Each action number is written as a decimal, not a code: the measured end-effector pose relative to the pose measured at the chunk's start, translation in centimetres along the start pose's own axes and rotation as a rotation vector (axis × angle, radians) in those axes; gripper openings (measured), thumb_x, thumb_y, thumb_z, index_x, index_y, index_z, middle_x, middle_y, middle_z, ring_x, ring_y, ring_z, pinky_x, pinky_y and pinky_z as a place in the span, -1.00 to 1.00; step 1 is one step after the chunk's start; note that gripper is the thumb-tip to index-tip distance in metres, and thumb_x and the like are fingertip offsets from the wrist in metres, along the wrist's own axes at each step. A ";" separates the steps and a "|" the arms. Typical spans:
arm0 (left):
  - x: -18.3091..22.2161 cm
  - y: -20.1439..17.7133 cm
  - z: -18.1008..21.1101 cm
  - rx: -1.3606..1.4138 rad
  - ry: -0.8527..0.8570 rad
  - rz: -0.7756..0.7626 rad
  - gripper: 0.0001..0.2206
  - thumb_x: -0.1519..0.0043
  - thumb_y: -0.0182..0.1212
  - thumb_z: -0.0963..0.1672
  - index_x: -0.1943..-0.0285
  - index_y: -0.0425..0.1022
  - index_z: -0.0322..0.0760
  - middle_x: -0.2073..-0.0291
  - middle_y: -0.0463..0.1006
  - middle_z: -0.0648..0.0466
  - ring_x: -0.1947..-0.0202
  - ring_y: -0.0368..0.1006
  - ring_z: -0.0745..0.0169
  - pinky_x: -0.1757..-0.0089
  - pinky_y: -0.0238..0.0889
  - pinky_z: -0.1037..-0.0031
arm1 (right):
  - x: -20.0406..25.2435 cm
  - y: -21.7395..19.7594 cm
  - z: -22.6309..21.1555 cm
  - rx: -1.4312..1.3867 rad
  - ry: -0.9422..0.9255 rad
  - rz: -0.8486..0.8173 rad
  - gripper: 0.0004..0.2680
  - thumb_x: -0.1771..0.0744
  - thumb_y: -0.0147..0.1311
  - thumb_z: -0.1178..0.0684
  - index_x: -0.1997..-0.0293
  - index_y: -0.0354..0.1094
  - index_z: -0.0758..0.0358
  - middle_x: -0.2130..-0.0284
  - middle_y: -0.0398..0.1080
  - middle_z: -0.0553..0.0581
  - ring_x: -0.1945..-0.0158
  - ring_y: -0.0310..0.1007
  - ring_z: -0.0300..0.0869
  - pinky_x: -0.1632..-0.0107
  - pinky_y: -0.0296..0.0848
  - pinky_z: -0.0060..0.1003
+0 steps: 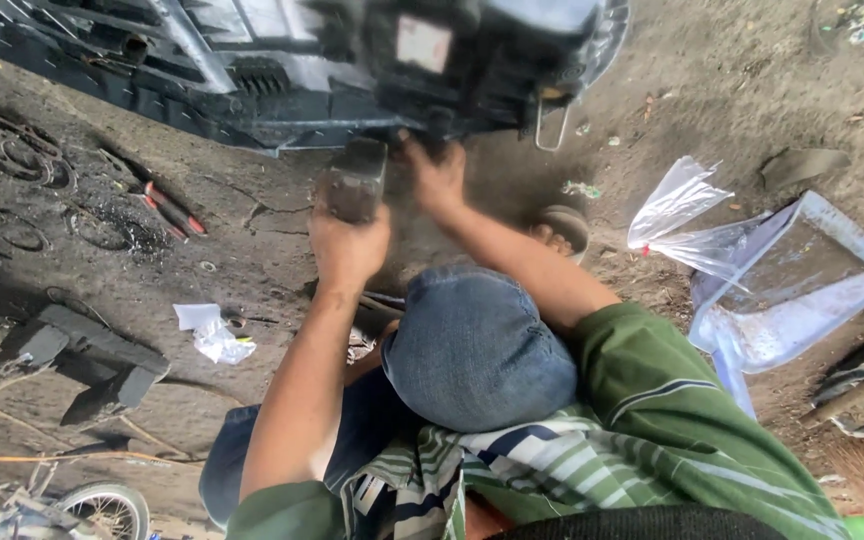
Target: Replacing the seat cover of a motorcycle by stretching the new material over the base and securing it with a hammer.
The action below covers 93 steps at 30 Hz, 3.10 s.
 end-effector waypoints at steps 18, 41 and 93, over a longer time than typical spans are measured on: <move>-0.7 0.9 -0.8 -0.105 -0.423 -0.051 -0.63 0.07 0.38 -0.11 0.08 0.55 -0.35 0.43 0.62 -0.11 0.28 0.67 -0.06 0.42 0.42 0.22 | -8.4 -1.0 8.8 0.803 -0.276 -0.201 -0.61 -0.47 -0.22 -0.31 -0.52 0.09 -0.25 -0.50 -0.13 0.46 -0.60 -0.33 0.20 -0.56 -0.23 0.04; 0.3 1.2 -0.4 -0.030 -0.364 -0.086 -0.59 -0.01 0.29 -0.15 -0.05 0.51 -0.48 0.31 0.64 -0.26 0.19 0.66 -0.22 0.34 0.46 0.12 | -6.0 -5.6 3.5 -0.109 -0.117 0.112 -0.68 -0.21 0.34 -0.11 0.11 0.52 0.32 0.29 0.59 0.32 0.17 0.65 0.08 0.08 0.57 0.02; -1.0 -2.2 0.7 -0.072 -0.554 -0.265 -0.22 -0.17 0.31 -0.03 -0.47 0.02 -0.58 -0.28 0.28 -0.40 -0.32 0.29 -0.42 -0.14 0.27 -0.27 | -6.5 -7.2 1.9 -0.417 -0.583 0.249 -0.70 -0.15 0.52 0.16 0.13 0.49 0.27 0.32 0.51 0.20 0.21 0.52 -0.11 0.17 0.53 -0.10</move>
Point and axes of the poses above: each hand's wrist, its own x-axis away from the middle knuckle, its own y-axis out of the palm, z = x × y, the point moved 3 cm from there along -x, towards the middle knuckle
